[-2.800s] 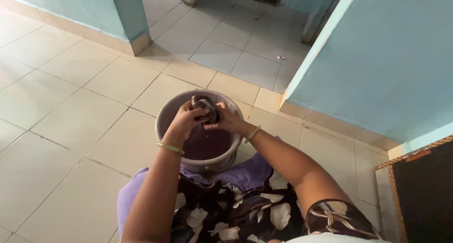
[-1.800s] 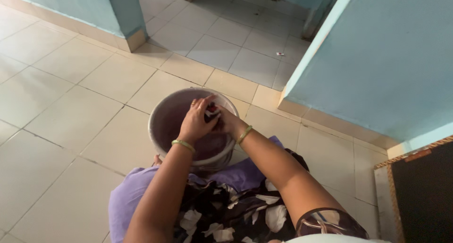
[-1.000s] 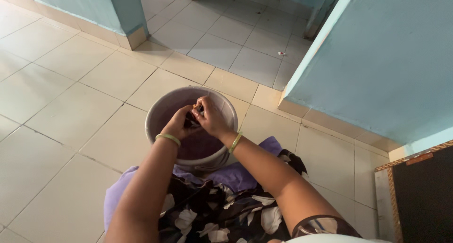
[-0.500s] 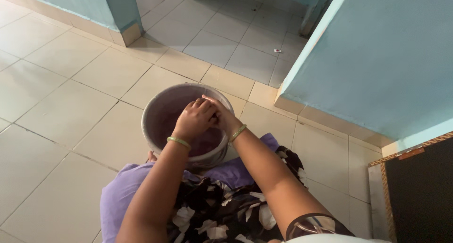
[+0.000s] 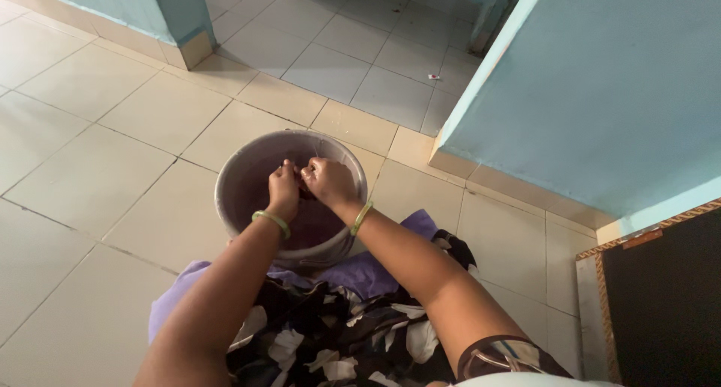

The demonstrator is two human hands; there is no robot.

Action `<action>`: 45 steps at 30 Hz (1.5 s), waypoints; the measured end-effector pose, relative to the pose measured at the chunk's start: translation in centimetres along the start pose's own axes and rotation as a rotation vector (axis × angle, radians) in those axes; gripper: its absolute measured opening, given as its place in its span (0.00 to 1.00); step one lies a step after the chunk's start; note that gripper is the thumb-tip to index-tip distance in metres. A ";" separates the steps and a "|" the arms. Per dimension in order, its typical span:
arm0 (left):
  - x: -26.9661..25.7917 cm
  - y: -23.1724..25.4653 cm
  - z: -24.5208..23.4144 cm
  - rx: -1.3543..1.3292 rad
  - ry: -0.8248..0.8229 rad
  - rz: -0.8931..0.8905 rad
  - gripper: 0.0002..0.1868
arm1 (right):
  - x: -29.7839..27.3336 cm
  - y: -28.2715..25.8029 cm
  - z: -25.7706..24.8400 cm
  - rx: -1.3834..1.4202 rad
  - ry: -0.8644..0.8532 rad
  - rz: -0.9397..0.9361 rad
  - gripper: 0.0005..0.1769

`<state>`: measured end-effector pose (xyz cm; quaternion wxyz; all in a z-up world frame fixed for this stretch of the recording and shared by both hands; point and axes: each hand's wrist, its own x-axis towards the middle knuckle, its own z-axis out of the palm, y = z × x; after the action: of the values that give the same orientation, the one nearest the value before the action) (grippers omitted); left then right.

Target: The person cleans a small rug by hand, dipping it into a bucket of water, scrubbing it on the floor, and rinsing it.

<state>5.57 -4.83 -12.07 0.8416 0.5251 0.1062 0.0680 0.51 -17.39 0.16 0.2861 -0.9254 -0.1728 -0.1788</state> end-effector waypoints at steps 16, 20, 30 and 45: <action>0.6 -0.1 -2.6 0.110 -0.321 -0.680 0.13 | -1.8 -1.3 -1.5 -0.084 0.012 -0.507 0.12; 0.3 1.1 -2.6 0.056 -0.265 -0.736 0.15 | -1.5 -1.6 -1.7 -0.084 0.008 -0.508 0.12; -2.6 6.3 -0.5 0.544 0.056 0.273 0.21 | -0.1 -1.0 -1.9 0.370 0.191 0.039 0.24; -12.3 18.1 10.5 0.796 -0.044 0.429 0.10 | -0.7 11.5 -14.4 0.911 -0.004 0.244 0.21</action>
<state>-3.76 -8.74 9.97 0.5430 0.8194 -0.0050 0.1837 1.37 -35.00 5.64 0.6818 -0.7194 -0.1241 -0.0478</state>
